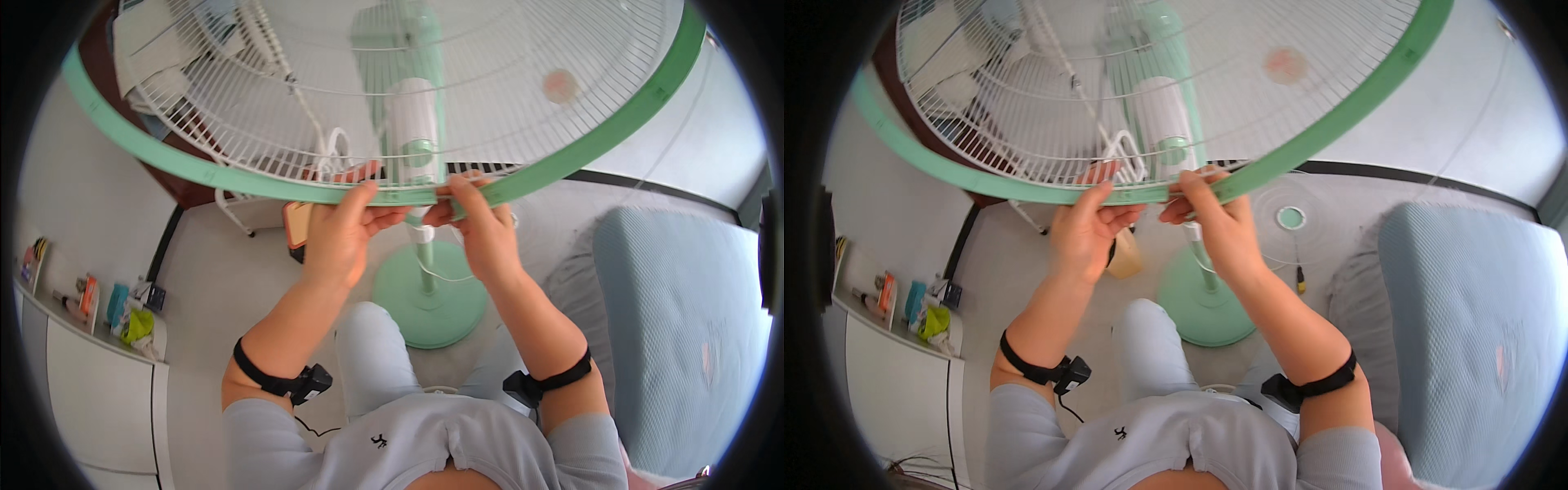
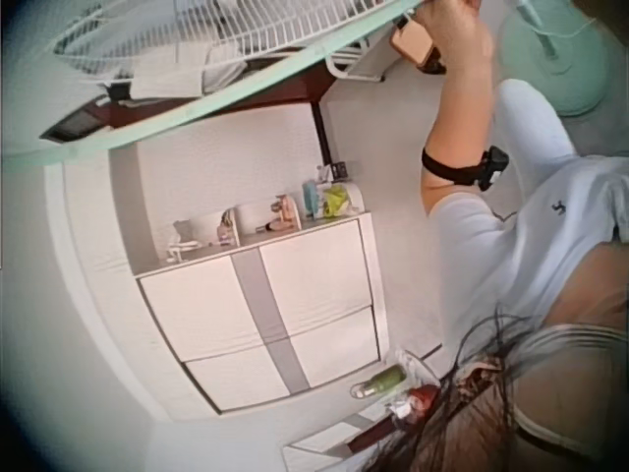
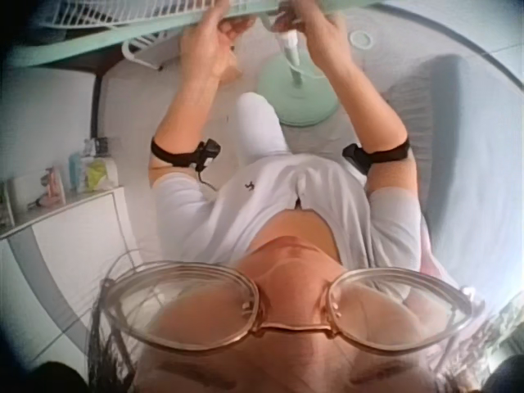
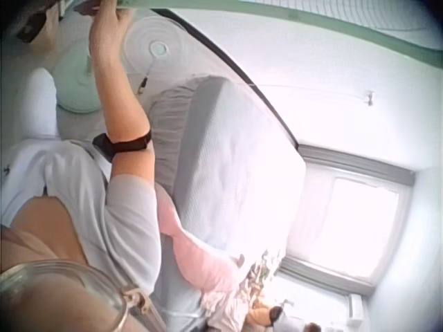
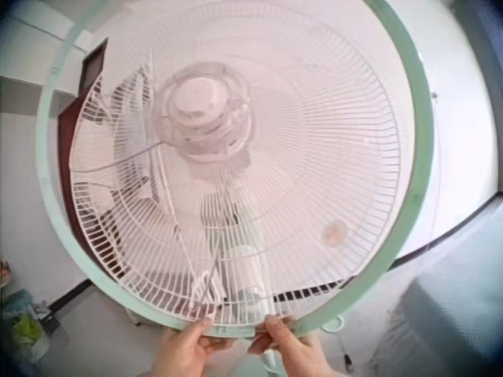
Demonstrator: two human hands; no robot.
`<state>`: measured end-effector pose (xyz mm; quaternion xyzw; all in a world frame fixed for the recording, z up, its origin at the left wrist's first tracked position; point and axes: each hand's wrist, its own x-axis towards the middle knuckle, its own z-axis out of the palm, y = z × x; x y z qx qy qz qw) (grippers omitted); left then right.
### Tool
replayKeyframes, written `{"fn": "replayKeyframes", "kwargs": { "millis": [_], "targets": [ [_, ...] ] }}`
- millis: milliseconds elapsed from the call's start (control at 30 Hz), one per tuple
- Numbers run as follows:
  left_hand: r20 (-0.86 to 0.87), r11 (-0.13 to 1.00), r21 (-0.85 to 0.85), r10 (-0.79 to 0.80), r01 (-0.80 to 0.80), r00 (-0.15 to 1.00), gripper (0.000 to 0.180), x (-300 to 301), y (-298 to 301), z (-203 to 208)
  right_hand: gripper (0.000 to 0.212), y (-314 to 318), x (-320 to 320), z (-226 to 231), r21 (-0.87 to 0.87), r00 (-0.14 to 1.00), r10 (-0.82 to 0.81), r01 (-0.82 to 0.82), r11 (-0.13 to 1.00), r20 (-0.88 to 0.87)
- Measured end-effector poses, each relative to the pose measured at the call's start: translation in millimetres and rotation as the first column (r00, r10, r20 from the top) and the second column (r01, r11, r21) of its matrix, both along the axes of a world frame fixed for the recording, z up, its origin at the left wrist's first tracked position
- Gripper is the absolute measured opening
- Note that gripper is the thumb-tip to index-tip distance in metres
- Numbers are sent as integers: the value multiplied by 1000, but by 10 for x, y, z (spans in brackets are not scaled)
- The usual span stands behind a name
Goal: Repairing or reassembling a standing fan using a screwdriver.
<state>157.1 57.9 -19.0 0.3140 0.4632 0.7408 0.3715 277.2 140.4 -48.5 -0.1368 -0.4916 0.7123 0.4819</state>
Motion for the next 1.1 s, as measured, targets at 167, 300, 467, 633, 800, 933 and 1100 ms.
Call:
{"fn": "replayKeyframes", "kwargs": {
  "millis": [167,300,467,633,800,933,1100],
  "targets": [
    [-62,999,-8,-37,36,997,34,1,-41,33,40,7,61,-59,5,990,116,-117,993,79],
    [-71,998,-13,-64,63,995,34,-23,-39,-23,42,29,115,-41,-17,994,69,-68,998,89],
    [-65,995,-4,-95,95,993,34,18,-38,2,42,45,262,-34,25,993,-44,41,999,114],
    [-64,995,45,-84,87,994,34,-32,-59,-37,39,62,444,27,88,996,-41,34,996,78],
    [-48,993,46,-104,106,993,27,-7,-68,-92,36,200,729,66,70,960,-258,267,961,-110],
    [-38,992,12,-128,129,991,24,-7,-127,-104,40,205,970,300,13,887,-395,409,912,-240],
    [-44,985,46,-163,165,986,20,-73,-137,-101,37,266,1128,563,147,866,-441,481,865,-238]
  ]
}}
